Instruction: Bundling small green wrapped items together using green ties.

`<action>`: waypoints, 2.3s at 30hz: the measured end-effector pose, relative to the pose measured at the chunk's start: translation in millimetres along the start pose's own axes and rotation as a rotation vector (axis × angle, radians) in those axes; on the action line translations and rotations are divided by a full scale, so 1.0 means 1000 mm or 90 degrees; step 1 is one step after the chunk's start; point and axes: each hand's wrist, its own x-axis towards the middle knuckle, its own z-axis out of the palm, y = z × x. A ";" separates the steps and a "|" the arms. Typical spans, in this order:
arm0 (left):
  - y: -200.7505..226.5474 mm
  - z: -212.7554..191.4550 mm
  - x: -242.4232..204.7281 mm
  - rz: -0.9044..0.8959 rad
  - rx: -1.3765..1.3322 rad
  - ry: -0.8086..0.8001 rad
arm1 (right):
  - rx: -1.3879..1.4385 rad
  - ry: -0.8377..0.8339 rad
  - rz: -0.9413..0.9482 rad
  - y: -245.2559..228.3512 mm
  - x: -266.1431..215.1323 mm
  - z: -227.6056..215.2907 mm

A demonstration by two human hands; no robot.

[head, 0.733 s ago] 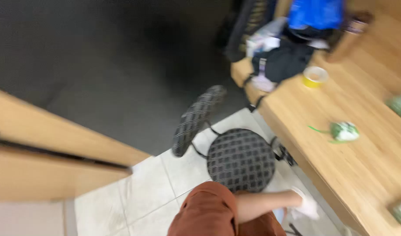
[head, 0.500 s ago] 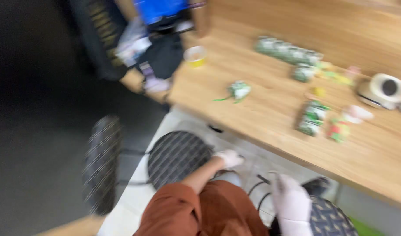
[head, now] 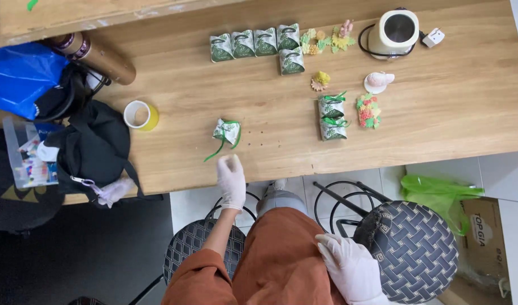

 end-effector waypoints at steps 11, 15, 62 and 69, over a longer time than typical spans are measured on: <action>-0.020 0.026 0.097 0.062 0.038 0.132 | 0.050 -0.072 0.094 0.013 0.107 -0.038; 0.009 0.012 0.109 0.077 0.118 0.040 | -0.050 -0.094 0.034 0.001 0.173 -0.037; -0.038 0.067 0.085 -0.398 -0.441 -0.294 | 0.172 -0.276 -0.017 0.045 0.353 0.217; -0.035 0.079 0.098 -0.284 -0.510 -0.126 | 0.230 -0.279 0.085 0.050 0.352 0.212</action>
